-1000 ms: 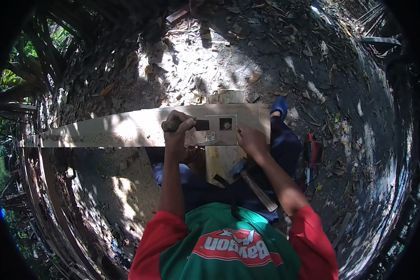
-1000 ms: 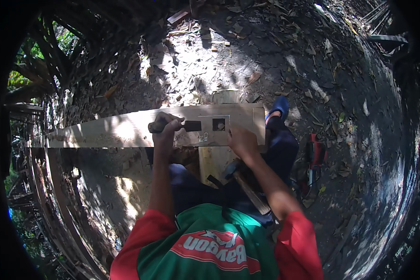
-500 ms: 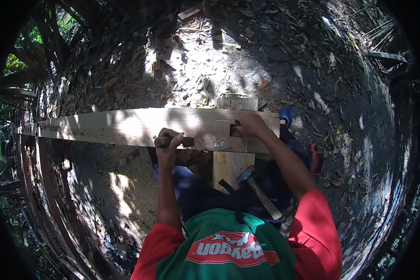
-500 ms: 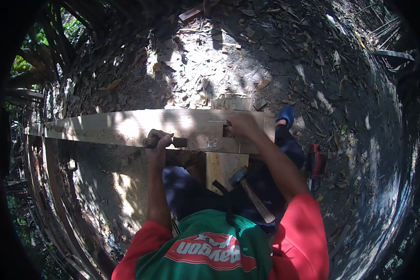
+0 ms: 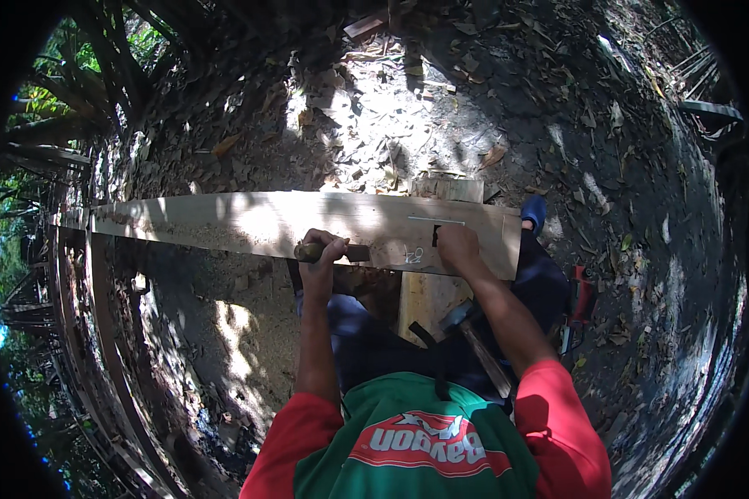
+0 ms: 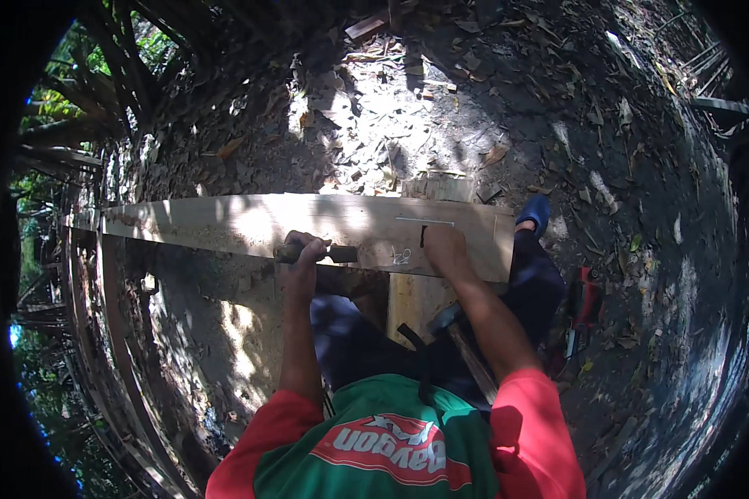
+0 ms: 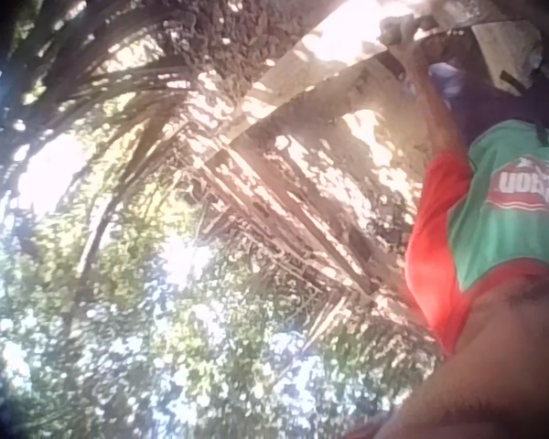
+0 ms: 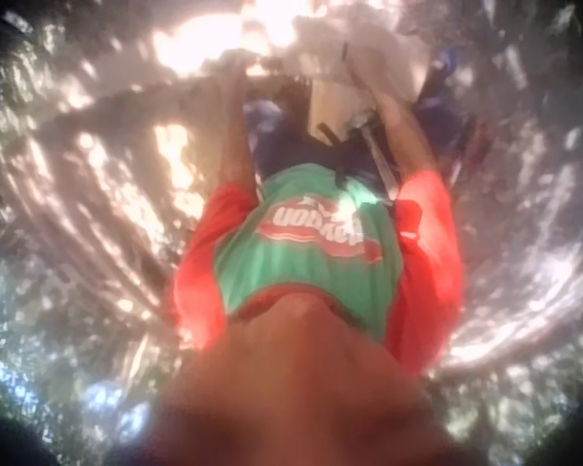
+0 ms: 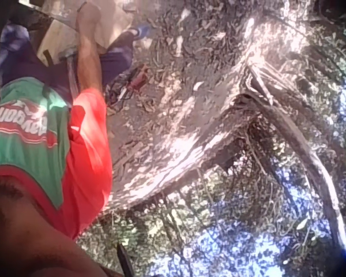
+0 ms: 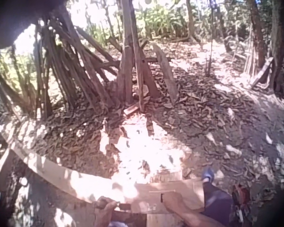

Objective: The person uses a hammer and a chisel to carve a square hole into a long wooden beam while sitting on the ground.

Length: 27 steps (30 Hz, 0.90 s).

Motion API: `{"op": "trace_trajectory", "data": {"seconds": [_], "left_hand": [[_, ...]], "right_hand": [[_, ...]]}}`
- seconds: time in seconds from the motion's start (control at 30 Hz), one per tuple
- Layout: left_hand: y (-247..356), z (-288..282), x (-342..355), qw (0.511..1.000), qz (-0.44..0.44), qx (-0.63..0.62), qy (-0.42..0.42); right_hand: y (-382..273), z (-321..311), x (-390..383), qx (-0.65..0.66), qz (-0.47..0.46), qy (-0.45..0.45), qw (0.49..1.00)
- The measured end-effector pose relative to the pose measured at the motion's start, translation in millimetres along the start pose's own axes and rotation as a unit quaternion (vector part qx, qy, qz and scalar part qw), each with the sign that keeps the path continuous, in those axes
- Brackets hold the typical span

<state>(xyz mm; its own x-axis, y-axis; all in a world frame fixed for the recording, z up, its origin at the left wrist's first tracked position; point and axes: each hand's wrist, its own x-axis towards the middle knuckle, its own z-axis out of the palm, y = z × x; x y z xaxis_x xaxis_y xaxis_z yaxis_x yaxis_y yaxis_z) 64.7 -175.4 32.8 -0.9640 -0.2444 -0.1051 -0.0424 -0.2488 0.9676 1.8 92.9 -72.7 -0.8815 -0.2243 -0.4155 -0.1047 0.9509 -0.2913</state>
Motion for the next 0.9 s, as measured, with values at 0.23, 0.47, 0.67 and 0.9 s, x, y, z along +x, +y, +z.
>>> {"op": "trace_trajectory", "data": {"seconds": [0.23,0.47,0.67,0.9], "left_hand": [[-7.0,-2.4,7.0,1.000,-0.010,0.014,0.000],[-6.5,-0.9,4.3,1.000,-0.007,0.017,-0.001],[-4.7,-3.5,5.0,1.000,-0.015,-0.008,0.014],[5.8,62.3,22.1,0.996,-0.017,-0.036,-0.073]], "right_hand": [[-14.1,7.7,8.1,0.068,0.083,0.034,0.994],[12.9,4.3,12.4,0.217,0.082,-0.041,0.972],[69.9,-92.4,-33.8,0.765,0.165,0.232,0.577],[59.2,-45.8,-158.9,0.217,0.062,-0.078,0.971]]}}
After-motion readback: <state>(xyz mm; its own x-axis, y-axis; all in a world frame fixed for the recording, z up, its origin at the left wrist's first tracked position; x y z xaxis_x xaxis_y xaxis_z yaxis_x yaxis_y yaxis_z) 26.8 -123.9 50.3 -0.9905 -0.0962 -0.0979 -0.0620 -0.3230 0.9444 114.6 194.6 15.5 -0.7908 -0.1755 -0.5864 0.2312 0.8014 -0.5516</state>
